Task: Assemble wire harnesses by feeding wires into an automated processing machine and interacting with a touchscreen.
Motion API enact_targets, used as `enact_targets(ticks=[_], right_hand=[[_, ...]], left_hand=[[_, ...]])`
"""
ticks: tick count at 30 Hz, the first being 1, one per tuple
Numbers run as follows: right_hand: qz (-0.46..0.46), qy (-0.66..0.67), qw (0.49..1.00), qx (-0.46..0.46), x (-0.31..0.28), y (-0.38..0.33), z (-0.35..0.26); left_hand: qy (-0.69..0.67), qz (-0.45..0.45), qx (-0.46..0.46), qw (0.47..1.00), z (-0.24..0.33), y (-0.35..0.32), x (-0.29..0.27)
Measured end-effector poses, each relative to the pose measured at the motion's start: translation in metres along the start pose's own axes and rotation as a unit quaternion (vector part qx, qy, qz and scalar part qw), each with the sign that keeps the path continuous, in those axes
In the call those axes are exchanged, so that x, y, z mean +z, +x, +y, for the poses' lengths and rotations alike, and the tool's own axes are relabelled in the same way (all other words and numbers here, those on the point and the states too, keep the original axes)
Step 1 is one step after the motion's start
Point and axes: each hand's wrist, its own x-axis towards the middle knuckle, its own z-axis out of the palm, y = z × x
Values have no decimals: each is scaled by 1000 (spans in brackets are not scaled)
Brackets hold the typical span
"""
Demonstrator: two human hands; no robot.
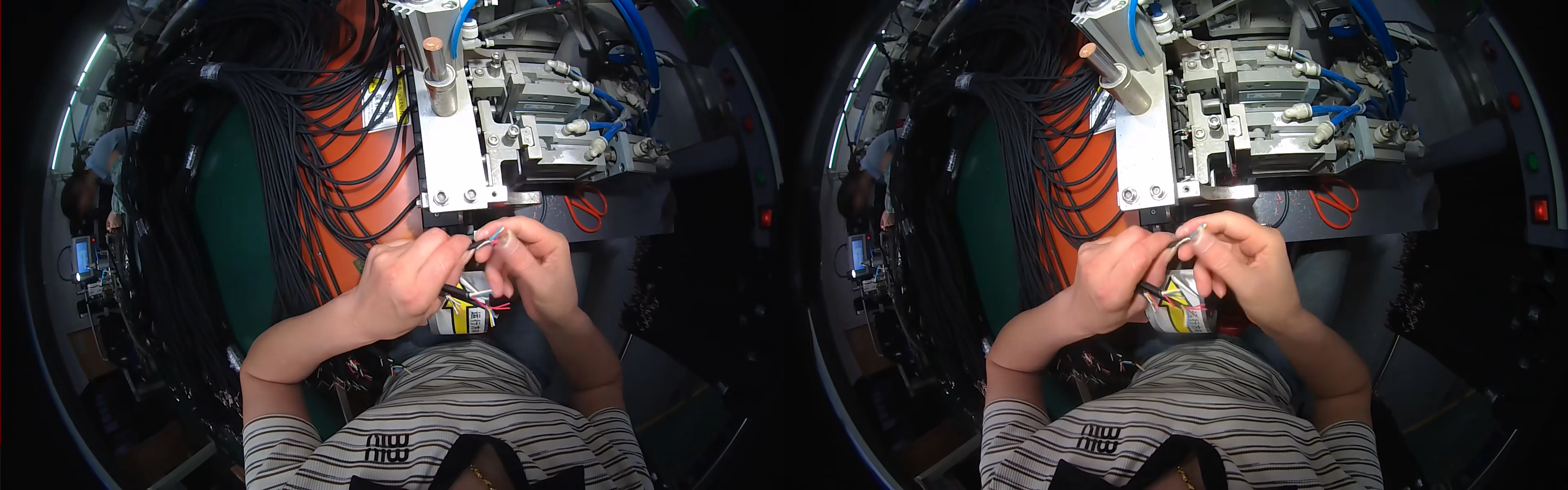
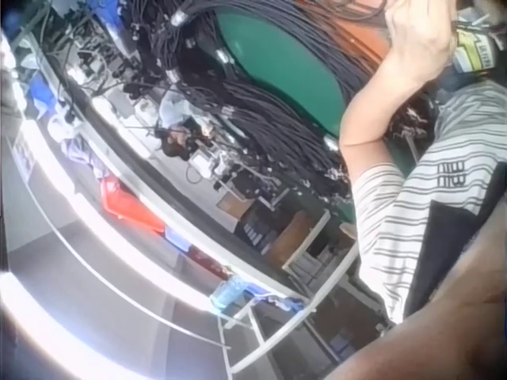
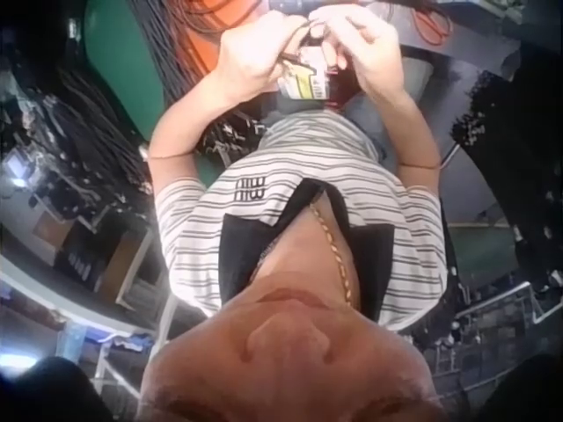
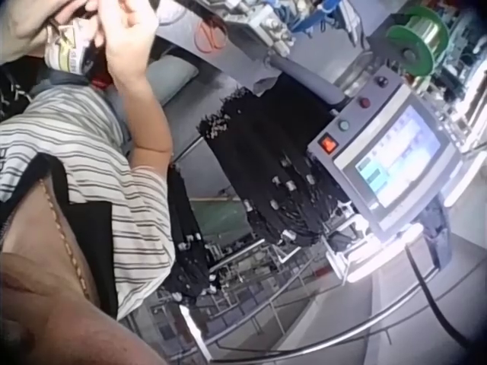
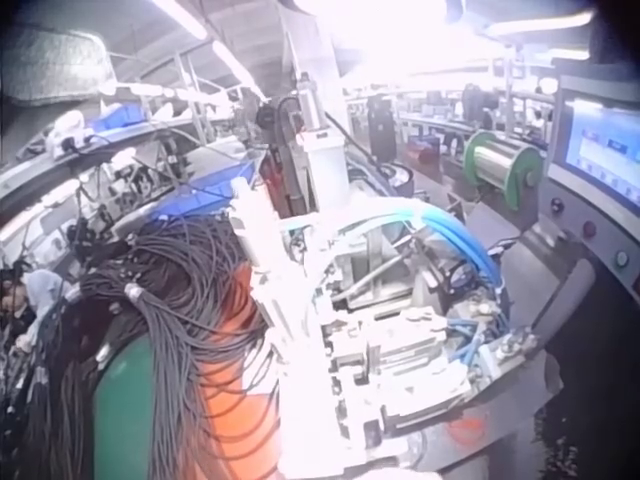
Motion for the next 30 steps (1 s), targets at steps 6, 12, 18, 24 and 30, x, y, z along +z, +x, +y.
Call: enact_targets(ticks=[6, 12, 18, 24, 30], right_hand=[[-34, 44, 998, 27, -4, 4, -5], [4, -269, 947, -174, -4, 6, -1], [20, -602, 754, -262, -2, 6, -9], [26, -583, 772, -252, -3, 7, -6], [26, -596, 759, -261, -2, 6, -6]], left_hand=[[-178, 57, -31, 982, -16, 1, 7], [-227, -43, -79, 970, -11, 2, 0], [37, -4, 11, 999, -1, -1, 3], [62, -14, 42, 997, -5, -4, 3], [49, -30, 48, 997, -6, -1, 0]])
